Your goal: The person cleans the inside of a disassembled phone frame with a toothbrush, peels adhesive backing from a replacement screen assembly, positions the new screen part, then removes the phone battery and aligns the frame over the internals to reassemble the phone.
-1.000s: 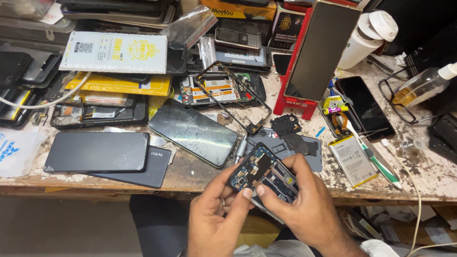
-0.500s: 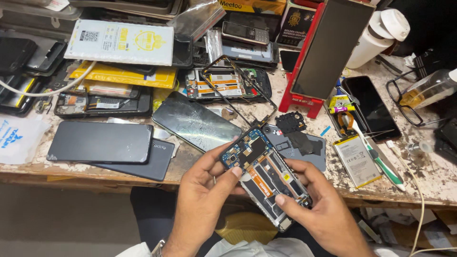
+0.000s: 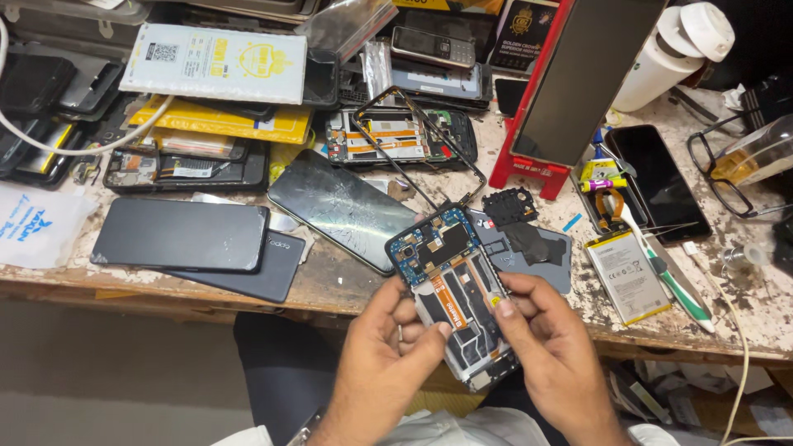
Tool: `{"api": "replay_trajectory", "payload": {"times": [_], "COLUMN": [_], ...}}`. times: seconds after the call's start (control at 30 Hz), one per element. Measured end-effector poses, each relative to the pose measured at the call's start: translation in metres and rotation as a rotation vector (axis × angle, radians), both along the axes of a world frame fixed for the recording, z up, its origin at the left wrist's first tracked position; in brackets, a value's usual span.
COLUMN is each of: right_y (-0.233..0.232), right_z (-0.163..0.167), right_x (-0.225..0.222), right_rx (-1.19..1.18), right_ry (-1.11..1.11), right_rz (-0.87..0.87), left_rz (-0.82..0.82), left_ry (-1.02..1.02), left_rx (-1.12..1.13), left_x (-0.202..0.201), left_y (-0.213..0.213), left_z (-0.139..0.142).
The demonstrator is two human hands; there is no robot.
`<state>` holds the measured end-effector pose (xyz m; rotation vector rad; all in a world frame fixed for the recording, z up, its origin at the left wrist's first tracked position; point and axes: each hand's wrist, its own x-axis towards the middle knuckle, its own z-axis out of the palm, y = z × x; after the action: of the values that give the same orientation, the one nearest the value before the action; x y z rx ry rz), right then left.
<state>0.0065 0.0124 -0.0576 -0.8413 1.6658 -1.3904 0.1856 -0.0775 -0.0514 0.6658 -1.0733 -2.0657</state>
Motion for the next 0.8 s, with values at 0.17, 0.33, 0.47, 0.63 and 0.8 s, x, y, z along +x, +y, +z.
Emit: {"api": "replay_trajectory", "payload": {"times": [0.17, 0.33, 0.47, 0.63, 0.8], "right_y": [0.001, -0.001, -0.009, -0.019, -0.015], "right_z": [-0.001, 0.026, 0.047, 0.045, 0.037], "right_x": [-0.003, 0.016, 0.021, 0.023, 0.017], "right_rx": [0.017, -0.319, -0.361, -0.257, -0.269], "right_ry": [-0.052, 0.793, 1.125, 0.796, 0.760], "right_rz": [-0.020, -0.035, 0.111, 0.065, 0.025], "left_rz": [-0.035, -0.024, -0.048, -0.079, -0.007], "left_ry": [0.081, 0.060, 0.055, 0.071, -0.020], "left_rx": [0.049, 0.055, 0.066, 0.039, 0.125], "left_x": [0.003, 0.006, 0.008, 0.009, 0.002], "left_y": [-0.001, -0.005, -0.007, -0.002, -0.003], "left_z": [0.002, 0.007, 0.009, -0.007, -0.030]}}
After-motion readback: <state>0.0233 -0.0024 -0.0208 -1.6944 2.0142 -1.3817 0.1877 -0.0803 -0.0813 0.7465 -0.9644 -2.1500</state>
